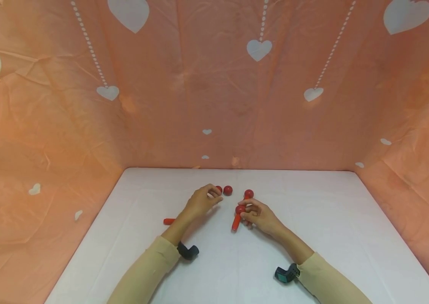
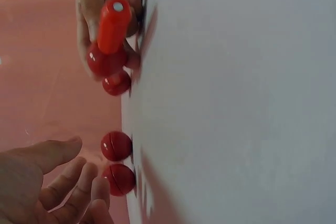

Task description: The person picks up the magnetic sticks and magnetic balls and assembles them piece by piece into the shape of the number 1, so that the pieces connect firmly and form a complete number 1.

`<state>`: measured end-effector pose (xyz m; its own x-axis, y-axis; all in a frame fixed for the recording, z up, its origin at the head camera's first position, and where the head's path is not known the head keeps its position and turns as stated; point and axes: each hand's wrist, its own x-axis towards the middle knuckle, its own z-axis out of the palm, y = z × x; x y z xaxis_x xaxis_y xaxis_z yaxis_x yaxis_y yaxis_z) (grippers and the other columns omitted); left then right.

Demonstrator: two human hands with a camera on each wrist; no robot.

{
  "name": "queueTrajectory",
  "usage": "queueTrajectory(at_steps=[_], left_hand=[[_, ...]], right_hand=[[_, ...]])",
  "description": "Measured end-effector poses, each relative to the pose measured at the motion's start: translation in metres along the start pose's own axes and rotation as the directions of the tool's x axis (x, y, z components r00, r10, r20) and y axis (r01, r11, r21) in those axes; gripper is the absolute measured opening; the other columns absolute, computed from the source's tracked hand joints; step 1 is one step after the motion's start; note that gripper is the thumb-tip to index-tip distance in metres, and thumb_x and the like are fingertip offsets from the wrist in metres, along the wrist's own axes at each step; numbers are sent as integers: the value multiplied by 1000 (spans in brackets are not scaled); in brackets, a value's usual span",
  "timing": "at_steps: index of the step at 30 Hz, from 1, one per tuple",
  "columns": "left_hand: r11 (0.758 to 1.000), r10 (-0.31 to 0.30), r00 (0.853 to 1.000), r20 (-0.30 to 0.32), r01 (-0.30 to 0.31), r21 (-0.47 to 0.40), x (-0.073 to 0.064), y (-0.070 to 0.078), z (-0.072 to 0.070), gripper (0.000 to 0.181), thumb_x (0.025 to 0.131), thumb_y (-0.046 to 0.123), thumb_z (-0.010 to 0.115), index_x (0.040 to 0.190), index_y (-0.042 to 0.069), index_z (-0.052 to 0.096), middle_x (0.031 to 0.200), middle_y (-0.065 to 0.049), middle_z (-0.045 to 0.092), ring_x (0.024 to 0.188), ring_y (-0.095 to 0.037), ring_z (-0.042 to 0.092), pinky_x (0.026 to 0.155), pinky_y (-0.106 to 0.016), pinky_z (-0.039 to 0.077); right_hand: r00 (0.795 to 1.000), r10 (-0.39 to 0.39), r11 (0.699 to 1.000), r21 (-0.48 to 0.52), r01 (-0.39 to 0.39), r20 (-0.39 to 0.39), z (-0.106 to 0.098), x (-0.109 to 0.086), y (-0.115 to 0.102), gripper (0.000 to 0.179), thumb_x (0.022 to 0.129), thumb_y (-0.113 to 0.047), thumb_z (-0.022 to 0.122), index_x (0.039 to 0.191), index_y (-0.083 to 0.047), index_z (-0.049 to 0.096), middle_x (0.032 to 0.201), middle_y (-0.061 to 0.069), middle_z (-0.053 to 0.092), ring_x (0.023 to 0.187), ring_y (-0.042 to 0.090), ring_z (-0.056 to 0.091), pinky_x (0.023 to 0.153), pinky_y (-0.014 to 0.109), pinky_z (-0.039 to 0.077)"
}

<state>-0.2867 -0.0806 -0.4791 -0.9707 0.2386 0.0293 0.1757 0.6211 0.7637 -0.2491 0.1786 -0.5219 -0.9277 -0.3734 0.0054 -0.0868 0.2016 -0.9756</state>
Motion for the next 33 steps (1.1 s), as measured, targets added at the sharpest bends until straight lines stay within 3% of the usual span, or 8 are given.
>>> queueTrajectory(at_steps=[6,14,33], left_hand=[[1000,-3,999,-46,3,-7,8,-6,-2,23,99,21,80,116,11,69,109,-6,66,97,-22,63,86,-40,56],[999,-27,997,-72,29,24,16,-7,0,31,97,19,82,122,12,65,121,-13,61,110,-31,62,97,-50,54],[996,-83,997,6,83,37,27,-19,7,50,97,22,81,141,14,58,135,-19,59,127,-39,61,107,-59,51]], right_hand=[[1000,3,1000,4,-3,4,-1,0,0,40,103,-8,72,140,0,61,97,17,70,77,23,66,66,26,58],[1000,11,1000,0,-11,8,-1,0,1,39,103,-10,73,140,-3,63,98,12,70,78,21,66,67,26,58],[1000,21,1000,-5,-21,2,-1,-1,1,38,103,-11,73,139,-6,64,95,9,70,78,23,66,67,27,58]])
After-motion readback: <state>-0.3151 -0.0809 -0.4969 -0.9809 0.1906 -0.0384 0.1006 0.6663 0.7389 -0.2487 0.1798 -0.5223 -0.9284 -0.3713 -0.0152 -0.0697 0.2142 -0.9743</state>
